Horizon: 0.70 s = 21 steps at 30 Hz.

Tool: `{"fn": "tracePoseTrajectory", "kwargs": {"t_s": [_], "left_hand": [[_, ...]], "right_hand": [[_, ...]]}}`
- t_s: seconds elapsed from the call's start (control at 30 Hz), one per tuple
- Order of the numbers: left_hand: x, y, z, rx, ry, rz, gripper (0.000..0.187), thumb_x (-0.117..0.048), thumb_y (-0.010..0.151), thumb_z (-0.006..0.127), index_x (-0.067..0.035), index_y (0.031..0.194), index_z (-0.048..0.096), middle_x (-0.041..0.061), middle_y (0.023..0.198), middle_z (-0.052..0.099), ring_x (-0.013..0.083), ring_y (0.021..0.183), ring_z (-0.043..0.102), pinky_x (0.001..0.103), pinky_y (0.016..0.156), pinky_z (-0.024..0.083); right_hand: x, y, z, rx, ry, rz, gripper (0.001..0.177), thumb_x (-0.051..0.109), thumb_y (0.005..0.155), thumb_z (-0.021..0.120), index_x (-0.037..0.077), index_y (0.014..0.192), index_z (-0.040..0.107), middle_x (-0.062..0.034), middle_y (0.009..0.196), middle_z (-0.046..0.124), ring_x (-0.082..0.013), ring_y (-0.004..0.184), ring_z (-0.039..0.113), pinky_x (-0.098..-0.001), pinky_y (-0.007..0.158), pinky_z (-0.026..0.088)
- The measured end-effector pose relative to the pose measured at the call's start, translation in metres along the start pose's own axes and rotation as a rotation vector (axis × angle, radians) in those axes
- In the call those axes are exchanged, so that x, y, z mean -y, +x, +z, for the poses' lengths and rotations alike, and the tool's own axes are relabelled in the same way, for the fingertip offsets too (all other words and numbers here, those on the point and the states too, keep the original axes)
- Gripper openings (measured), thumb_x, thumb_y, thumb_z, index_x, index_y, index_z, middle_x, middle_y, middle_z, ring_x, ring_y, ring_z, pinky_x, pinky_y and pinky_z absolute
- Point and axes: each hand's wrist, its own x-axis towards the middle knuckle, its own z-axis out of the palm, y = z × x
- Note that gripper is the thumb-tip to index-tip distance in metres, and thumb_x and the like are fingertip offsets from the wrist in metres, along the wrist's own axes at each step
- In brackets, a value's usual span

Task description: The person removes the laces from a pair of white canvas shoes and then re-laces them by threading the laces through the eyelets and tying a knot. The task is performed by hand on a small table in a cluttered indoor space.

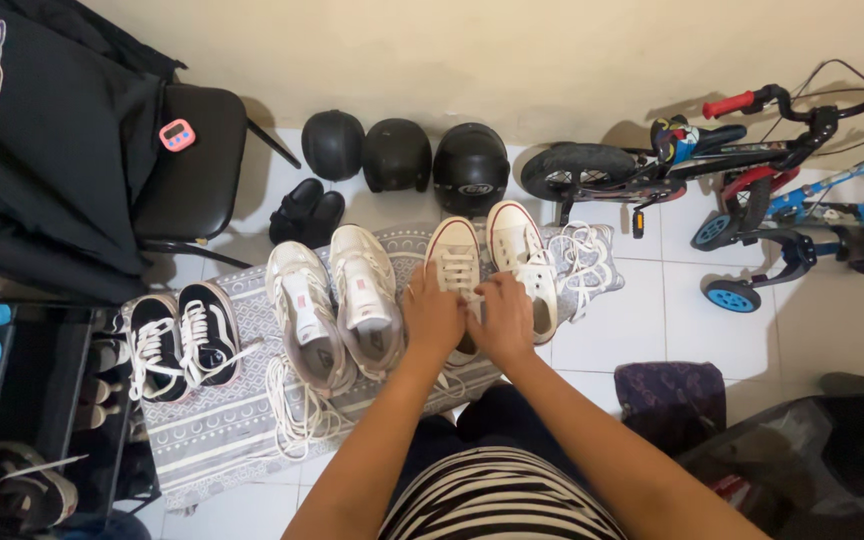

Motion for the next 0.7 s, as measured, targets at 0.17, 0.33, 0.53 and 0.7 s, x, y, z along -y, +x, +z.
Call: {"fn": "tracePoseTrajectory", "kwargs": {"t_s": [0.17,0.33,0.53,0.7], "left_hand": [[-0.003,0.008,-0.005,0.054,0.157,0.119,0.017,-0.020,0.074,0.076,-0.012,0.089,0.079,0.019,0.158,0.040,0.0394,0.150,0.029,0.068,0.112,0.025],[0.001,0.013,-0.012,0.210,0.259,0.043,0.017,-0.020,0.083,0.072,-0.013,0.098,0.077,0.017,0.163,0.031,0.0367,0.154,0.022,0.065,0.117,0.021],[0.000,0.015,-0.006,0.359,0.390,-0.017,0.017,-0.020,0.083,0.072,-0.013,0.097,0.078,0.017,0.169,0.020,0.0354,0.156,0.012,0.063,0.119,0.017],[0.001,0.010,0.008,0.086,0.171,-0.050,0.020,-0.023,0.080,0.075,-0.011,0.096,0.078,0.017,0.165,0.026,0.0373,0.154,0.018,0.064,0.117,0.021]], "right_hand": [[-0.005,0.007,0.004,0.039,-0.038,-0.004,0.029,0.018,0.074,0.075,0.012,0.102,0.071,-0.0025,0.099,0.069,-0.0281,0.103,0.059,-0.0466,0.086,0.039],[-0.027,0.007,0.016,0.109,-0.071,0.000,0.007,0.020,0.081,0.075,0.017,0.086,0.076,0.0003,0.082,0.068,-0.0246,0.095,0.060,-0.0454,0.085,0.038],[-0.029,0.008,0.020,0.068,-0.104,-0.043,0.008,0.017,0.082,0.074,0.017,0.089,0.074,0.0007,0.084,0.064,-0.0236,0.089,0.061,-0.0432,0.081,0.039],[-0.024,0.012,0.006,-0.021,-0.144,-0.274,0.015,0.014,0.079,0.074,0.021,0.093,0.074,0.0012,0.080,0.056,-0.0217,0.082,0.058,-0.0417,0.075,0.038]]}}
